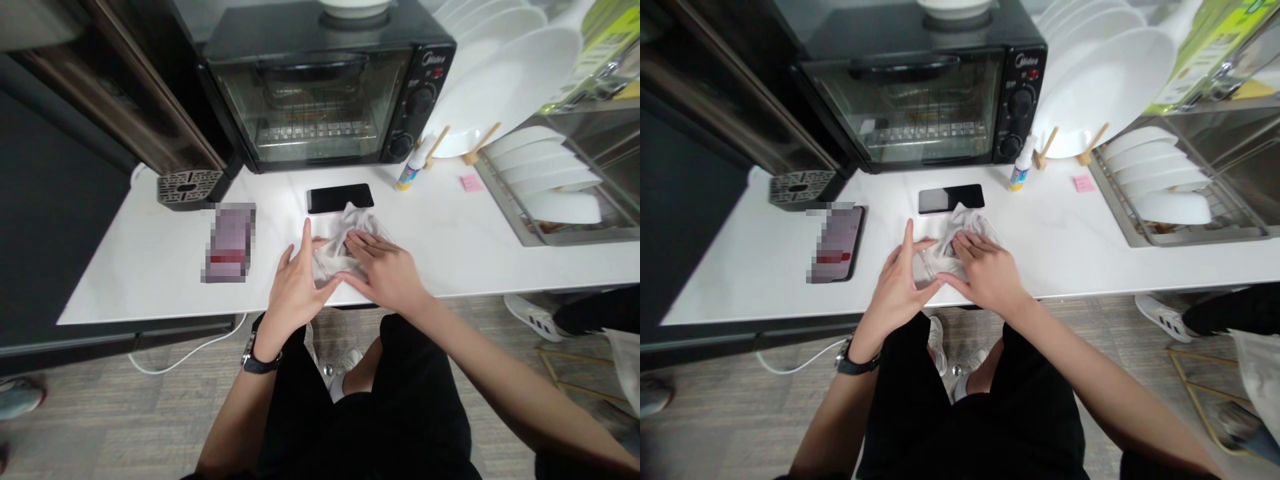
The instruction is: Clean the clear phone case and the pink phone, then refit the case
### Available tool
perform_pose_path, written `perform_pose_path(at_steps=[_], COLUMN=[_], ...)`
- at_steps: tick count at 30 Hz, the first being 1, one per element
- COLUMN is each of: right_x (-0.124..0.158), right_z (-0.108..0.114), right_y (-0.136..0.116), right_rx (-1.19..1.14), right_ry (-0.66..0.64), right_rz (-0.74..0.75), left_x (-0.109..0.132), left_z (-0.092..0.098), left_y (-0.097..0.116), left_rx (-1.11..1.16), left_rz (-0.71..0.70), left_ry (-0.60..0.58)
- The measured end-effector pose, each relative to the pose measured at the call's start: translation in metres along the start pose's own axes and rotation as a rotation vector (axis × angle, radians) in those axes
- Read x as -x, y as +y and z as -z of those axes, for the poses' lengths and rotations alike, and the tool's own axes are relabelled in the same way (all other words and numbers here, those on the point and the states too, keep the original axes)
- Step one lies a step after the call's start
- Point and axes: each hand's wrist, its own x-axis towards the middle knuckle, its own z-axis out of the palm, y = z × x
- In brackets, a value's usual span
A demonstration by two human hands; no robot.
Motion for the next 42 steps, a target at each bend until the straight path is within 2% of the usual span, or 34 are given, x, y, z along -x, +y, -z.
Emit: perform_pose_path(at_steps=[4,7,11,16,19,24,26,28,31,36,39,42], right_x=[-0.002,0.007,0.021,0.018,0.007,-0.004,-0.001,0.006,0.016,0.016,0.005,-0.006], right_z=[-0.004,0.003,0.014,0.016,0.008,-0.005,-0.003,0.003,0.013,0.017,0.009,0.0], right_y=[-0.023,-0.018,0.005,0.025,0.016,-0.024,-0.03,-0.026,-0.007,0.022,0.018,-0.003], right_rx=[-0.105,-0.137,-0.078,0.076,0.099,-0.048,-0.097,-0.118,-0.104,-0.005,0.016,-0.02], right_ry=[-0.083,-0.131,-0.125,0.002,0.053,-0.002,-0.027,-0.052,-0.079,0.022,0.073,0.069], right_rz=[0.153,0.193,0.112,-0.07,-0.092,0.094,0.139,0.142,0.093,-0.084,-0.13,-0.064], left_x=[0.001,0.002,0.0,-0.001,-0.002,-0.001,-0.001,-0.001,-0.001,-0.001,-0.001,-0.001], left_z=[-0.001,-0.003,-0.003,-0.002,-0.002,0.0,0.0,0.0,-0.001,-0.001,-0.001,0.0], left_y=[-0.002,-0.003,-0.001,0.0,0.0,-0.001,-0.001,-0.001,0.001,0.004,0.003,0.002], left_rx=[-0.014,-0.017,0.021,0.054,0.049,0.005,-0.005,-0.002,0.013,0.029,0.036,0.032], left_rz=[-0.003,0.009,0.021,0.017,0.007,-0.011,-0.008,0.0,0.013,0.026,0.029,0.022], left_ry=[-0.005,-0.001,0.003,-0.001,-0.012,-0.034,-0.029,-0.03,-0.031,-0.022,-0.018,-0.026])
